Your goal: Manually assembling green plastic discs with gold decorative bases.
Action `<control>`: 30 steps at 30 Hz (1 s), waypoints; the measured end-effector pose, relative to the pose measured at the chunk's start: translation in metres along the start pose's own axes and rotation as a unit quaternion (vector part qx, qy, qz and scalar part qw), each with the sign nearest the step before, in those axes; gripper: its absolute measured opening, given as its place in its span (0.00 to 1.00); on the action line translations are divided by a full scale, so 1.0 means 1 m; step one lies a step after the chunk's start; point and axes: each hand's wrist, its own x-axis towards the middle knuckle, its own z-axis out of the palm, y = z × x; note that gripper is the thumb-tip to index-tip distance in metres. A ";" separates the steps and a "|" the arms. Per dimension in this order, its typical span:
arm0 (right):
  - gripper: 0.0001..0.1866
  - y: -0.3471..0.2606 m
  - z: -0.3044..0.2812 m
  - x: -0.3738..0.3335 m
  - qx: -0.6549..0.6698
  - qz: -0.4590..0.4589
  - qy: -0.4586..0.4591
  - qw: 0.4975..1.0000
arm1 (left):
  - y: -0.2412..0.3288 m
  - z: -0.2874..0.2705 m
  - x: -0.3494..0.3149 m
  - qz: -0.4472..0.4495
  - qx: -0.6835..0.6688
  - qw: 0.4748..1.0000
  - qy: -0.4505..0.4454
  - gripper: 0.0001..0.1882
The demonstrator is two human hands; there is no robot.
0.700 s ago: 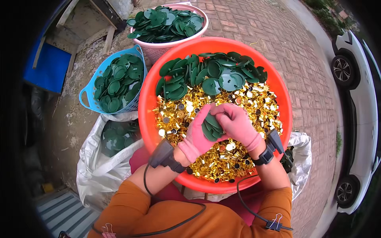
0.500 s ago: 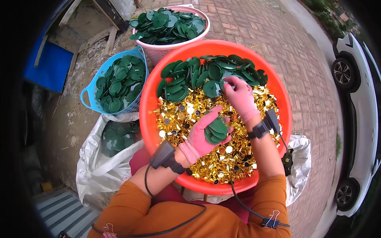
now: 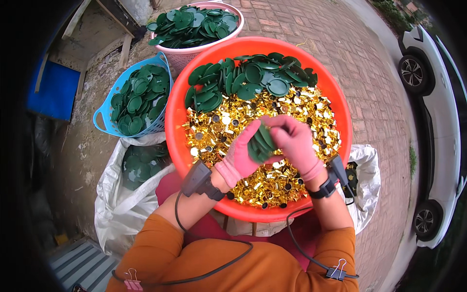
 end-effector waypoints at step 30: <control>0.02 0.008 -0.015 -0.063 -0.023 -0.011 0.055 0.998 | 0.000 -0.009 -0.022 -0.152 0.056 0.986 -0.051 0.23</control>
